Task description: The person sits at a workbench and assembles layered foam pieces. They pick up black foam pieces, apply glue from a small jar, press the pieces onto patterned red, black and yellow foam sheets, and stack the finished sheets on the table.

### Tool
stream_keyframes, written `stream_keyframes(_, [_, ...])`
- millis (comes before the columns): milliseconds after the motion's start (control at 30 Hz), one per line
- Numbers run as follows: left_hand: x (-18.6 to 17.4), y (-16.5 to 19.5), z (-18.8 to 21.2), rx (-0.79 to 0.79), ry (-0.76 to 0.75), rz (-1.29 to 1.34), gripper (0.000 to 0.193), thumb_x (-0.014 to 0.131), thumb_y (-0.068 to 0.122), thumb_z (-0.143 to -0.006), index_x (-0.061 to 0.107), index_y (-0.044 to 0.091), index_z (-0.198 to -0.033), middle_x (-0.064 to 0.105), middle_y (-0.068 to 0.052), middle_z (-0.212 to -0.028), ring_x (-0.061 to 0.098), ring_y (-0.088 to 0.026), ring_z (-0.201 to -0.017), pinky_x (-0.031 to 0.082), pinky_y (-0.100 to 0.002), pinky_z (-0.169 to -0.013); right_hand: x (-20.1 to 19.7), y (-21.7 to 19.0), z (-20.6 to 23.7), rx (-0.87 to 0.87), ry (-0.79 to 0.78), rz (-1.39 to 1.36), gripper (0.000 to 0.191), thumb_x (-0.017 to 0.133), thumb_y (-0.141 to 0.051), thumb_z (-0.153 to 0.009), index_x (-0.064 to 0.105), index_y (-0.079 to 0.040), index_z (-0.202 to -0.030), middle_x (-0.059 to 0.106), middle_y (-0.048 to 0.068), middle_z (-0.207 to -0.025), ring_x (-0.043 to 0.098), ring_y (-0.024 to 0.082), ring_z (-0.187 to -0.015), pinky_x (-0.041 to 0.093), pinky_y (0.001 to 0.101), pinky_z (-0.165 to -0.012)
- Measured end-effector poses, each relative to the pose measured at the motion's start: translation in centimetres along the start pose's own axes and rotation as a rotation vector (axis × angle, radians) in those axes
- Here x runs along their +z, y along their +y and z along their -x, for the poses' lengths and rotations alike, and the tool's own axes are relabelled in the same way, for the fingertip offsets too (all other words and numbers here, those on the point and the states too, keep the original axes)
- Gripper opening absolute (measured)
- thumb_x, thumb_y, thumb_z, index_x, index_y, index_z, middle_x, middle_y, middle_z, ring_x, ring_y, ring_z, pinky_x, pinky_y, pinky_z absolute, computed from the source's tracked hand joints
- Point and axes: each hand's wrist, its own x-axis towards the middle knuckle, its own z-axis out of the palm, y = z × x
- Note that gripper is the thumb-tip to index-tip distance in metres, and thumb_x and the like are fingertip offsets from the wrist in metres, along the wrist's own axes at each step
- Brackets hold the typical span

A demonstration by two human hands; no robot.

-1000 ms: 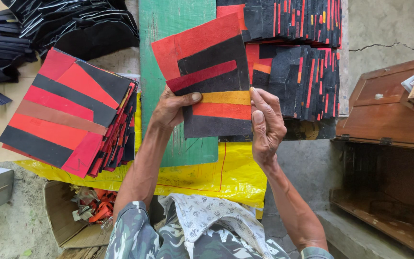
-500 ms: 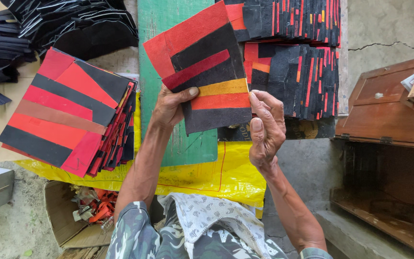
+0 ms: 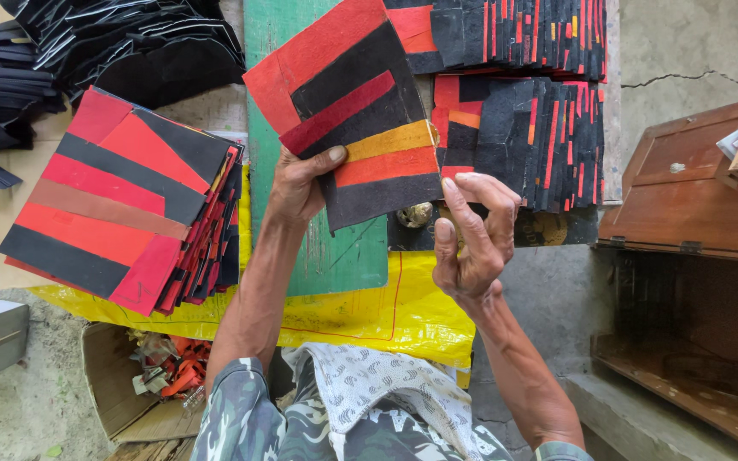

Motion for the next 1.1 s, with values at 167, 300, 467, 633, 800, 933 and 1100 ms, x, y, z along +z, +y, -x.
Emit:
stream_keyframes(167, [0.2,0.0,0.0,-0.018,-0.014,0.048,0.049,0.072,-0.007,-0.088,0.061,-0.001,-0.136,0.068,-0.016,-0.133,0.065,-0.028,-0.126,0.050,-0.045,-0.115,-0.5,-0.3,0.7,0.168,0.079,-0.283,0.038,0.053,-0.032,-0.111,0.067,-0.005,-0.134,0.058,0.013,-0.135,0.055,0.023,-0.125,0.048,0.0365,-0.109])
stream_keyframes(300, [0.0,-0.3,-0.2,-0.020,-0.040,0.064,0.049,0.072,-0.008,-0.088,0.061,-0.001,-0.135,0.068,-0.016,-0.134,0.065,-0.027,-0.126,0.051,-0.045,-0.115,0.2,-0.2,0.8,0.227,0.006,-0.490,0.048,0.046,-0.044,-0.116,0.056,-0.010,-0.148,0.049,0.011,-0.153,0.045,0.018,-0.138,0.045,0.0381,-0.121])
stream_keyframes(467, [-0.2,-0.6,-0.3,-0.026,-0.007,0.067,0.048,0.072,-0.008,-0.089,0.061,-0.002,-0.135,0.067,-0.016,-0.134,0.065,-0.027,-0.126,0.051,-0.044,-0.115,0.0,-0.4,0.8,0.274,-0.075,-0.565,0.055,0.041,-0.050,-0.116,0.055,-0.012,-0.153,0.042,0.010,-0.160,0.047,0.014,-0.133,0.041,0.0351,-0.119])
stream_keyframes(633, [-0.1,-0.7,-0.2,-0.064,-0.047,0.075,0.049,0.072,-0.008,-0.087,0.061,-0.001,-0.135,0.068,-0.015,-0.132,0.066,-0.027,-0.123,0.052,-0.044,-0.112,-0.1,0.4,0.6,0.236,-0.157,-0.436,0.058,0.035,-0.052,-0.115,0.058,-0.012,-0.151,0.042,0.009,-0.161,0.042,0.015,-0.135,0.037,0.0340,-0.118])
stream_keyframes(800, [0.2,-1.3,0.2,-0.117,-0.083,0.044,0.053,0.073,-0.008,-0.088,0.059,-0.003,-0.139,0.067,-0.015,-0.135,0.065,-0.027,-0.125,0.051,-0.044,-0.113,0.4,2.2,0.2,0.185,-0.169,-0.342,0.058,0.034,-0.053,-0.115,0.056,-0.013,-0.152,0.040,0.010,-0.163,0.036,0.019,-0.141,0.034,0.0369,-0.120])
stream_keyframes(933, [0.0,-1.7,0.5,-0.163,-0.096,0.037,0.060,0.074,-0.007,-0.085,0.056,0.000,-0.141,0.065,-0.013,-0.136,0.063,-0.026,-0.128,0.050,-0.044,-0.114,0.3,2.7,0.2,0.172,-0.165,-0.265,0.060,0.032,-0.054,-0.114,0.054,-0.014,-0.153,0.041,0.011,-0.162,0.036,0.022,-0.145,0.034,0.0395,-0.117])
stream_keyframes(1100, [-0.1,-2.2,1.0,-0.220,-0.105,0.050,0.062,0.074,-0.008,-0.085,0.054,0.000,-0.143,0.064,-0.014,-0.138,0.062,-0.027,-0.129,0.049,-0.044,-0.116,-0.2,2.9,-0.2,0.137,-0.212,-0.228,0.056,0.031,-0.051,-0.117,0.049,-0.016,-0.157,0.037,0.014,-0.164,0.034,0.023,-0.145,0.034,0.0423,-0.119])
